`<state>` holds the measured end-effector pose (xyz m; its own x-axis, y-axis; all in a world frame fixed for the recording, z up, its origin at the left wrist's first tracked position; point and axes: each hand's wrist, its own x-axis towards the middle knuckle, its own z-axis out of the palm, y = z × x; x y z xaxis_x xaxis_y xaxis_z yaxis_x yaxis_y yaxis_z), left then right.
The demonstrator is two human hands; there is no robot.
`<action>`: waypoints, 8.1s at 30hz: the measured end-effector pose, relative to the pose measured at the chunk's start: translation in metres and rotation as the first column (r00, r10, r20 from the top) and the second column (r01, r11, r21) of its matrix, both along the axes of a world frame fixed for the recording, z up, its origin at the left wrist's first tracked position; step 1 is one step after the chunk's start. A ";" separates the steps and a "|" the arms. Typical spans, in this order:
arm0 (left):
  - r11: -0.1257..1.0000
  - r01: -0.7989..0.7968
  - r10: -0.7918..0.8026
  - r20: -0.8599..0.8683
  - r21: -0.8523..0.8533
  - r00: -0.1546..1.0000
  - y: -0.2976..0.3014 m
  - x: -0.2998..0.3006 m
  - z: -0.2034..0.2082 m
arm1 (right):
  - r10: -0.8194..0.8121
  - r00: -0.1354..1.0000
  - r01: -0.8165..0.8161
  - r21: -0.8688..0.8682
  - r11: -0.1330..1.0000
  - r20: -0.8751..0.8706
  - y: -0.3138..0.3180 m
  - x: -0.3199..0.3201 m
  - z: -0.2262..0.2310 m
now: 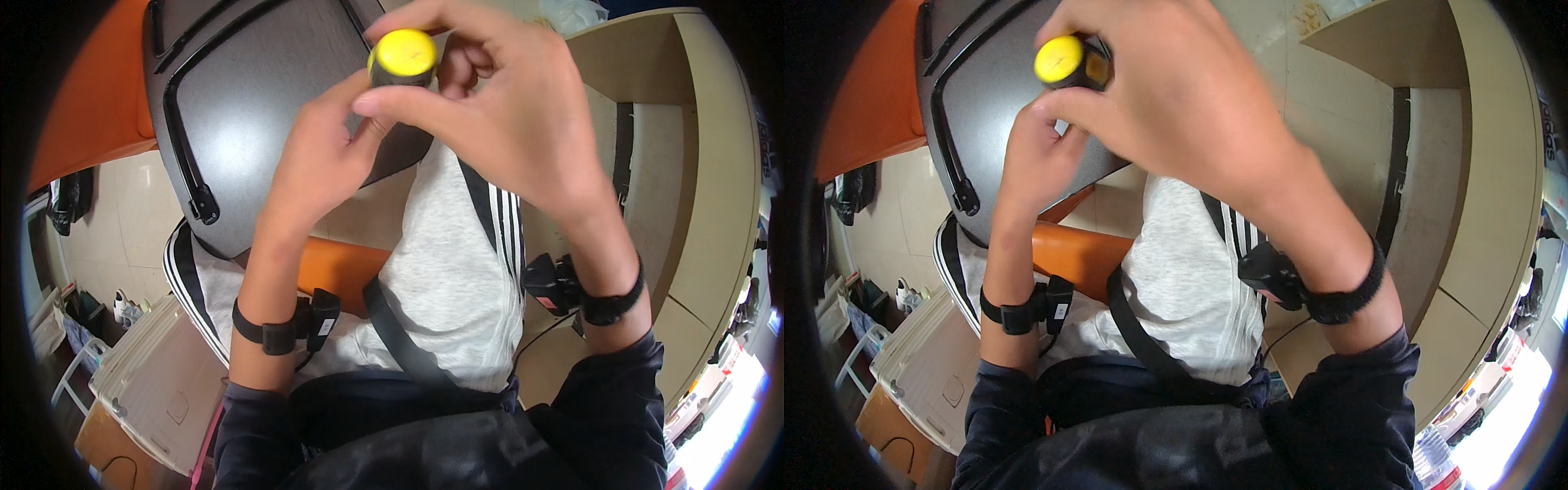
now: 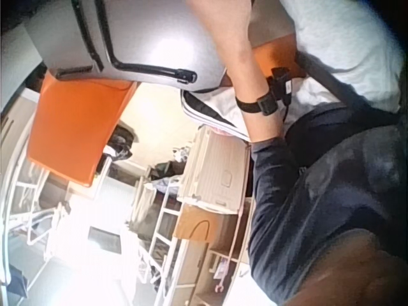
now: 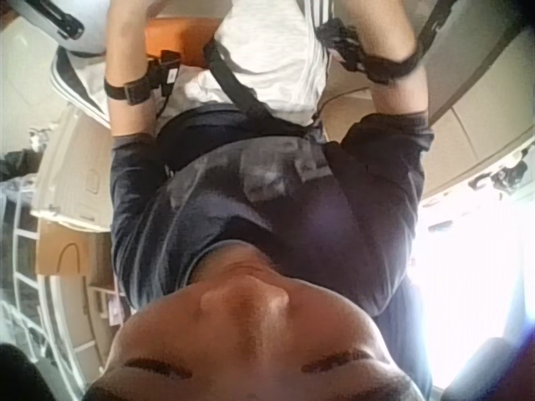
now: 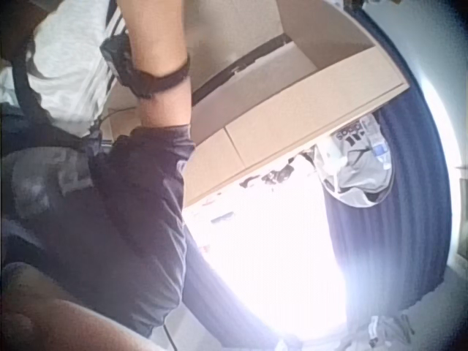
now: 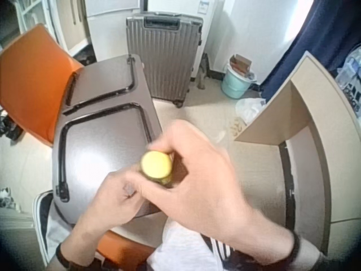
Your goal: The person uses a screwdriver to tighten screws on the leg brackets of a small, foldable table, then uses their hands to adjust the bracket and check the tightness.
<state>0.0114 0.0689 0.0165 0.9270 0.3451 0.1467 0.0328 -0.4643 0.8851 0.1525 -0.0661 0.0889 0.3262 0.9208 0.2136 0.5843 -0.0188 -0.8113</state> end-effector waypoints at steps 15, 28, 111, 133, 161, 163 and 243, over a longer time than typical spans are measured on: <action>0.999 -0.029 0.027 -0.077 -0.037 0.997 0.001 0.000 -0.007 | -0.216 0.971 0.212 0.048 0.976 0.101 0.014 -0.029 0.010; 0.999 0.015 -0.013 -0.095 0.028 0.995 0.004 0.002 0.003 | 0.016 1.000 -0.016 0.005 1.000 -0.005 0.003 -0.019 0.018; 0.938 0.125 -0.233 -0.318 -0.325 0.919 -0.063 -0.071 0.087 | -0.338 0.629 0.435 -0.044 0.900 -0.700 -0.166 -0.121 0.018; 0.928 0.081 -0.088 -0.002 -0.363 0.996 -0.086 -0.118 0.076 | -0.234 0.311 0.382 -0.104 0.918 -0.921 -0.114 -0.159 0.002; 0.729 -0.138 0.198 0.013 -0.670 0.980 -0.042 -0.123 0.066 | 0.023 0.300 0.675 0.229 0.702 -0.954 -0.133 -0.103 -0.010; 0.694 -0.130 0.184 0.000 -0.709 0.983 -0.047 -0.124 0.064 | 0.040 0.312 0.656 0.245 0.713 -0.949 -0.134 -0.104 -0.011; 0.930 -0.369 0.352 -0.259 -0.014 0.899 0.187 -0.222 -0.084 | 0.327 0.926 -0.273 -0.262 0.926 0.190 0.276 -0.198 0.019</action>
<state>-0.2104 0.2559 -0.0673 0.7410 0.6634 -0.1035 0.4092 -0.3240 0.8530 -0.0457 0.2099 0.1074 -0.0052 0.9997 0.0227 0.7585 0.0187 -0.6515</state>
